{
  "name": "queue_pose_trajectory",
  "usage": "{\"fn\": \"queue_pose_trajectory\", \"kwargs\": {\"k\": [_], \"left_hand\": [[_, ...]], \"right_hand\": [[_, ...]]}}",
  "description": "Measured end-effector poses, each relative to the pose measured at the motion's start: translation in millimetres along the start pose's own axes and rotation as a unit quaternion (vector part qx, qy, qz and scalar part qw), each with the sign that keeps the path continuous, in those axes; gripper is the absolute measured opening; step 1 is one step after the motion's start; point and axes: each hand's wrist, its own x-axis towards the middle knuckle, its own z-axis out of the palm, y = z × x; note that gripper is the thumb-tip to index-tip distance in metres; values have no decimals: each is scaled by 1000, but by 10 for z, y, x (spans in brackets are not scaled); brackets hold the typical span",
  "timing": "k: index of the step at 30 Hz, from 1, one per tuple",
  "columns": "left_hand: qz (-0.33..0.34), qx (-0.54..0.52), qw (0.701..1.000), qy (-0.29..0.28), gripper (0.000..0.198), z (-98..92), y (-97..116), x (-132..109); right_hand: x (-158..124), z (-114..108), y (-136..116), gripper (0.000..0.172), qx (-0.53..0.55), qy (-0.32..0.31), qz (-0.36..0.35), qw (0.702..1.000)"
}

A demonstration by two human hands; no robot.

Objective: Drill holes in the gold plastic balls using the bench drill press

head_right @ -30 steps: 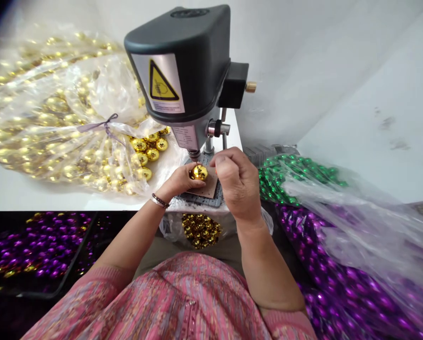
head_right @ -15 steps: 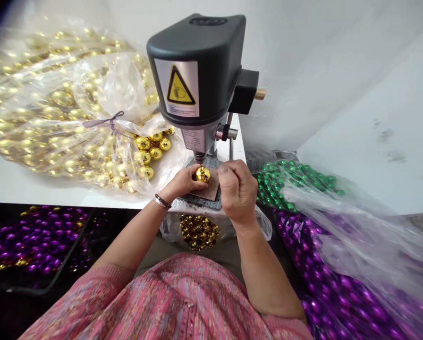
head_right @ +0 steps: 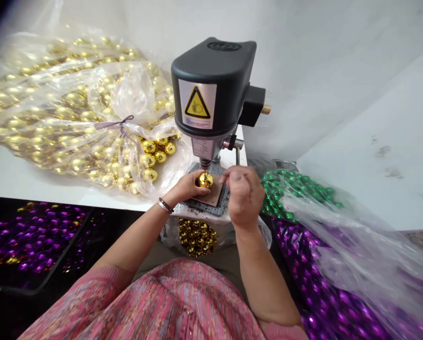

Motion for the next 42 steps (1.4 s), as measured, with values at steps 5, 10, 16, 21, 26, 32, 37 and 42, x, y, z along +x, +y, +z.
{"fn": "queue_pose_trajectory", "kwargs": {"k": [5,10,16,21,26,32,37,42], "left_hand": [[38,-32,999,-9,59,-72,-69,-100],[79,-62,986,-135,71,-319,-164,-313],[0,133,980,146,38,-752,-254,-243],[-186,305,903,239,40,-1055,-304,-161],[-222,364,893,146,37,-1066,-413,-125],[-171,378,901,124,35,-965,-516,-62],[-37,108,985,132,62,-827,-391,-187],[-27,-337,941,4,81,-533,-275,-324]], "right_hand": [[376,74,-419,41,38,42,100,993],[401,109,-491,35,59,55,113,990],[325,97,-463,36,60,39,98,993],[305,96,-463,34,64,24,104,992],[277,79,-438,36,53,17,104,993],[234,47,-407,40,37,-2,109,993],[212,40,-388,40,38,-12,106,994],[200,46,-393,40,44,-12,102,994]]}}
